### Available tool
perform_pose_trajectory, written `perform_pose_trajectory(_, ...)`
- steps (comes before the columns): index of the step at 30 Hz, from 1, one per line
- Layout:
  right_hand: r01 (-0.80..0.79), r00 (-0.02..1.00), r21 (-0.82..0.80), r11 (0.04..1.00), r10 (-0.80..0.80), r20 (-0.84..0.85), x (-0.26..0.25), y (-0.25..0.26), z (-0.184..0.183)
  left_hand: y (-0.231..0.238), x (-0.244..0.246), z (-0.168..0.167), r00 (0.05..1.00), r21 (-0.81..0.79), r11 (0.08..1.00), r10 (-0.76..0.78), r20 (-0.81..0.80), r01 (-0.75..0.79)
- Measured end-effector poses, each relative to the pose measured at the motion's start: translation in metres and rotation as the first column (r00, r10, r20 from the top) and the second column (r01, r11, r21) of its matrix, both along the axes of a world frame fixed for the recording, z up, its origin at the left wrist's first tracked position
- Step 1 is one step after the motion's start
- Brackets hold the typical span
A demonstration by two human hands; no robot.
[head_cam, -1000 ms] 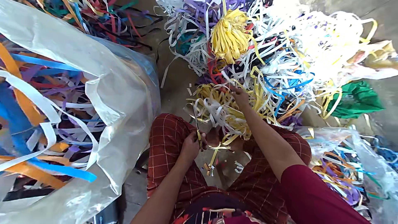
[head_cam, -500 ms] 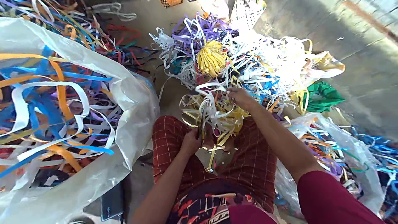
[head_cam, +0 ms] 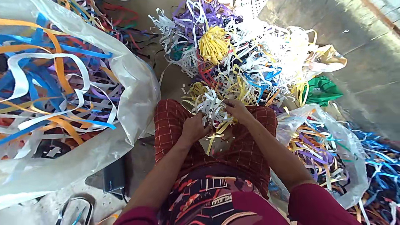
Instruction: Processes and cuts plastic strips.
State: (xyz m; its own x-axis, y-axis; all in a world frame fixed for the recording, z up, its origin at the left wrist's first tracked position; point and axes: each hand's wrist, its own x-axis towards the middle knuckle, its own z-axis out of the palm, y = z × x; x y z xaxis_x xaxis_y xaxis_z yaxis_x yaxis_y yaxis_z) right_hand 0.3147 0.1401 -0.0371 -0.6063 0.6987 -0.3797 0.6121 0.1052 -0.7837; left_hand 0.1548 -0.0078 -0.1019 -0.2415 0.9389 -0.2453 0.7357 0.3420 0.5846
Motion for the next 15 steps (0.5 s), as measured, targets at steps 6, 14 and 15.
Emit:
perform_pose_trajectory(6, 0.038, 0.998, 0.042, 0.998, -0.04, 0.041, -0.014, 0.002, 0.011, 0.001, -0.005, 0.0, 0.997, 0.034, 0.997, 0.065, -0.031, -0.064)
perform_pose_trajectory(14, 0.125, 0.991, -0.015, 0.992, -0.125, 0.046, -0.027, 0.007, 0.021, 0.001, -0.008, 0.003, 0.999, 0.022, 0.999, 0.047, -0.013, -0.047)
perform_pose_trajectory(15, 0.151, 0.988, -0.042, 0.988, -0.151, 0.016, -0.027, 0.008, 0.019, 0.0, -0.008, 0.003, 0.999, 0.025, 0.999, 0.046, -0.013, -0.046)
